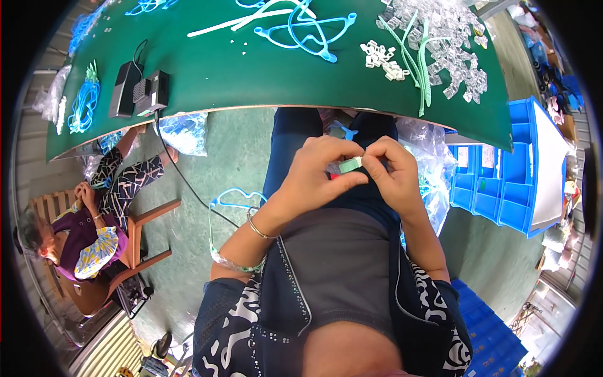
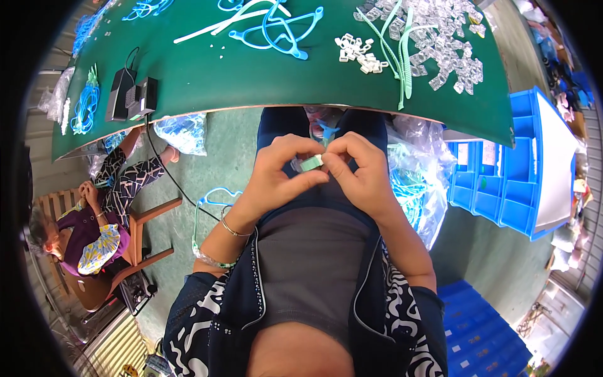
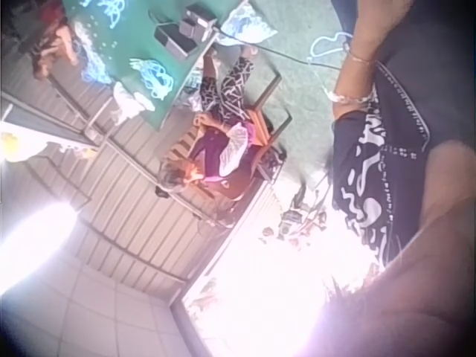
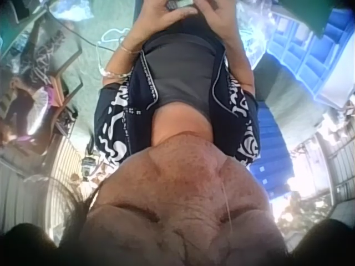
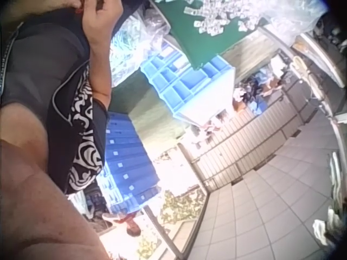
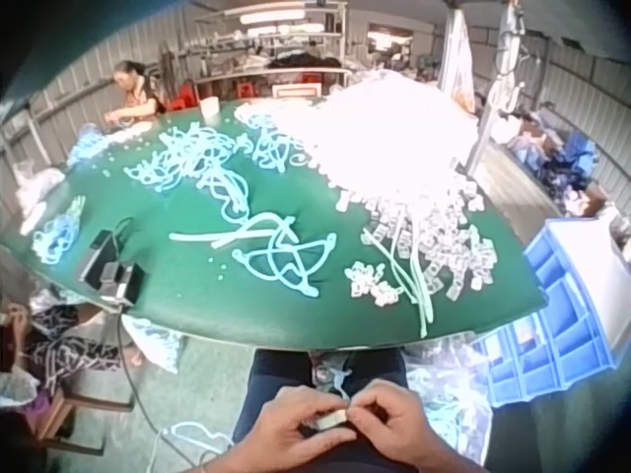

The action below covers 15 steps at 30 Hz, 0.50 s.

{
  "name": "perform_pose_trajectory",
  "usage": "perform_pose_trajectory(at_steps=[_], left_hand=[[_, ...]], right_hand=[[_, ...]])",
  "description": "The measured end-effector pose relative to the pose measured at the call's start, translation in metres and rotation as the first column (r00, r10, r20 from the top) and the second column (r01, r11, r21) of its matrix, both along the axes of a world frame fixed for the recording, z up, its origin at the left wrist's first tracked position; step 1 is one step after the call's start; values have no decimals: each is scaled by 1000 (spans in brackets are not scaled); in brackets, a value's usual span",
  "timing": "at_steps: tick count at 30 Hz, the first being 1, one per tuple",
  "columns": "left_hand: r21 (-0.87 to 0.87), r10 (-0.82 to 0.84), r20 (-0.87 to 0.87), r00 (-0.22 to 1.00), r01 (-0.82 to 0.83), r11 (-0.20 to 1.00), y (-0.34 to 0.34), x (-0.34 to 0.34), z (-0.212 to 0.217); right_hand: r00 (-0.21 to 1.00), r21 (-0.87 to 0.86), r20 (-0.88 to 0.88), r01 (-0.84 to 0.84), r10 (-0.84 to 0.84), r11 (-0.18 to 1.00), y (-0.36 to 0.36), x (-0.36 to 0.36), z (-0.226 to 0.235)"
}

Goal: The person assembles various blue and green plastic rings, green clips, and blue frames by hand at a workstation.

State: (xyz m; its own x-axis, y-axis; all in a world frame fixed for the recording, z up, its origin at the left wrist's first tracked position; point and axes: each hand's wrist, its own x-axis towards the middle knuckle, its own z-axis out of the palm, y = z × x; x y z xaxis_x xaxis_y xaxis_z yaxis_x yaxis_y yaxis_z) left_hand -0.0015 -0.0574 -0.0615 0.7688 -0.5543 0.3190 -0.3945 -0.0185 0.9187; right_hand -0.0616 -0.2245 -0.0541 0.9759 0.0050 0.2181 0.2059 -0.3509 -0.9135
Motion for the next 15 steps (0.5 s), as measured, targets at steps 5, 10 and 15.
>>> perform_pose_trajectory(at_steps=[5,10,15], left_hand=[[65,3,151,989,-13,998,1,-2,2],[-186,-57,-302,951,-1,982,1,-6,-8],[-44,-21,-231,973,11,999,8,-2,4]], right_hand=[[976,443,-214,61,40,894,3,-6,-2],[981,609,-187,70,57,790,6,-6,-12],[976,719,-194,71,101,691,10,-4,-16]])
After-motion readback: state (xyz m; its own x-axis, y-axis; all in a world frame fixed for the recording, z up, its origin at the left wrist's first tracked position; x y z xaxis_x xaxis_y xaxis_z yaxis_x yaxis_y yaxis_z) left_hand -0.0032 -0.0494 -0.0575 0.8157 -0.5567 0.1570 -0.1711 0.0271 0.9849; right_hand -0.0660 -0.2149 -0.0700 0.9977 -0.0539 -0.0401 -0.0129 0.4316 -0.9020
